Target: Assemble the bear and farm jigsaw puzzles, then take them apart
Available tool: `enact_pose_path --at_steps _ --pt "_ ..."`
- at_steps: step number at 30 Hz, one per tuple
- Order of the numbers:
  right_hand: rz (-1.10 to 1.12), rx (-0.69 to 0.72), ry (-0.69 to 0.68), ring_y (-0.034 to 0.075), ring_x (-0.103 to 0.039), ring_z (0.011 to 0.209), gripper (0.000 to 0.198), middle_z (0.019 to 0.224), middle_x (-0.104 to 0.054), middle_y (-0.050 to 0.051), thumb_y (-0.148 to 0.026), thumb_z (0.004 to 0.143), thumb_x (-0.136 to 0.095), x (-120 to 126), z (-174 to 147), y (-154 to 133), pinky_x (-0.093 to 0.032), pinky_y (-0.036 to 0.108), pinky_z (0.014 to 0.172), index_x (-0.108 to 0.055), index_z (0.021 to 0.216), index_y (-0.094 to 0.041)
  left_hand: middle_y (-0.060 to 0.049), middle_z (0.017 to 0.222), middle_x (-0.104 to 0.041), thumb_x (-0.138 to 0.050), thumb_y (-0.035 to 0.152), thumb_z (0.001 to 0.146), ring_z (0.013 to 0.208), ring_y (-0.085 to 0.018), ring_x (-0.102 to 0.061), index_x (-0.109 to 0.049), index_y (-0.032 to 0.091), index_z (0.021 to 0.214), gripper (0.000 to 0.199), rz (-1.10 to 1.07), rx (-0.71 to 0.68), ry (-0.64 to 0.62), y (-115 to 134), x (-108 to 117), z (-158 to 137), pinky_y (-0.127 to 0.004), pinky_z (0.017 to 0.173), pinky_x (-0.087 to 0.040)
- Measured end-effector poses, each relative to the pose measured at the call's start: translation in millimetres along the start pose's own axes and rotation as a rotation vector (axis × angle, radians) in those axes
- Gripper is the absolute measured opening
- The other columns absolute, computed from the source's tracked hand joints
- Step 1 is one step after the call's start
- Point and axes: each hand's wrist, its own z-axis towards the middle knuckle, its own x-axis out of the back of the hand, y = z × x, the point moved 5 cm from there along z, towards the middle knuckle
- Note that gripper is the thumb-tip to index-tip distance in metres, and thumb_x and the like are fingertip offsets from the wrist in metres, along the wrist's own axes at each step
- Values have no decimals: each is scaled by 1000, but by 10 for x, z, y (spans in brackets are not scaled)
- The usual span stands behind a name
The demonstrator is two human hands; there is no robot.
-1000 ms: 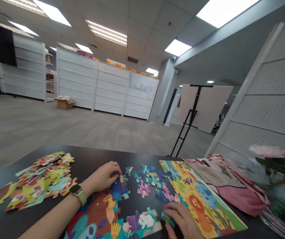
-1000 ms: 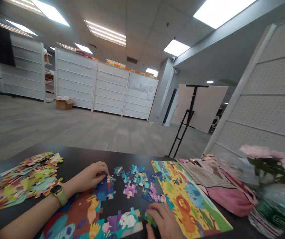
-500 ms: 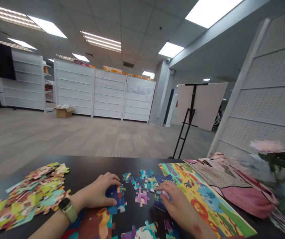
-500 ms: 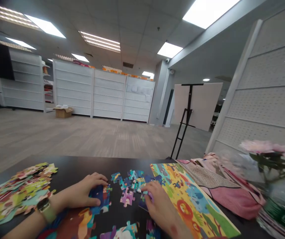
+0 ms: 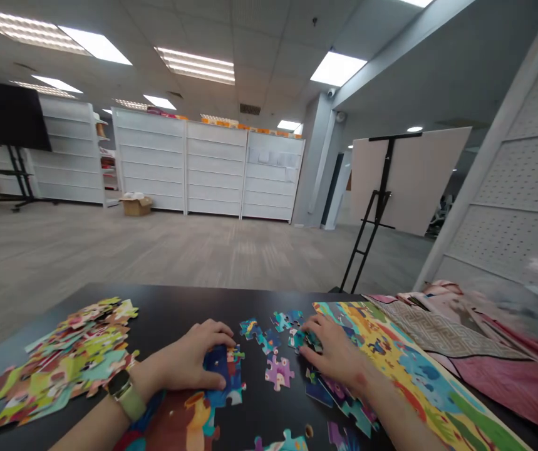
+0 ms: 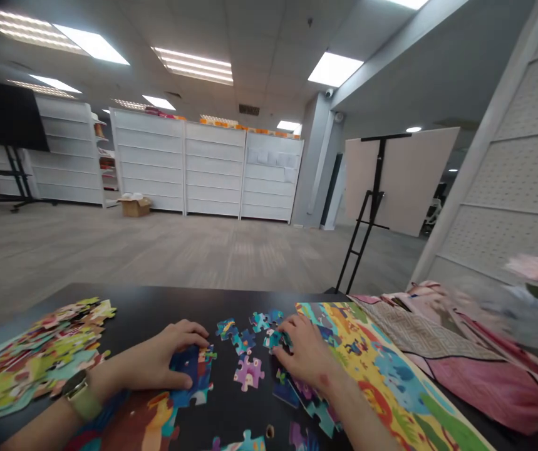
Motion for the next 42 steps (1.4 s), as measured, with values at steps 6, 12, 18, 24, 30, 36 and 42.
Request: enact_pose_path --at_steps 6,12,18,24,30,36,42 --pt "-28 33 -65 37 -42 131 38 137 -56 13 -38 79 -69 -42 20 -155 -32 56 106 -72 115 -26 -6 136 -55 -83 41 71 126 -33 -48 -65 31 123 56 10 -2 -5 -3 -5 -6 -48 109 -36" --pt "81 135 -111 29 -52 115 34 120 -64 9 -28 78 -66 14 -56 -320 -35 49 104 -68 112 -24 -6 135 -56 -82 43 72 125 -33 -49 -65 30 122 55 28 -24 5 25 15 -9 -46 108 -37" --pt "19 4 -109 32 -51 113 43 119 -62 11 -48 77 -71 -6 -37 -265 -37 49 100 -68 110 -21 -5 135 -57 -82 44 72 124 -32 -50 -65 29 122 55 29 -26 -1 22 24 -1 -45 107 -39" --pt "103 -83 -164 28 -55 105 30 107 -63 6 -36 74 -71 -77 14 -212 -41 42 91 -63 100 -23 -6 135 -57 -81 45 74 124 -32 -51 -65 28 123 54 44 -28 -8 20 34 2 -45 106 -39" --pt "472 -11 -92 17 -54 77 18 84 -57 -1 -29 87 -56 -43 32 -302 -42 31 73 -53 103 -23 -7 135 -57 -81 47 74 123 -32 -51 -65 27 123 55 39 -42 -8 24 35 -12 -44 105 -39" --pt "923 45 -354 12 -54 70 33 84 -59 -3 -30 83 -67 -170 -148 -760 -42 23 63 -54 112 -23 -6 132 -59 -82 46 73 121 -32 -52 -66 27 122 55 38 -60 15 15 36 -5 -44 104 -40" --pt "655 134 -411 12 -57 66 22 85 -72 0 -27 84 -69 -271 -228 -1052 -41 22 59 -74 105 -24 -7 134 -59 -84 46 72 122 -33 -52 -65 27 122 57 53 -54 4 10 22 -2 -45 104 -40"
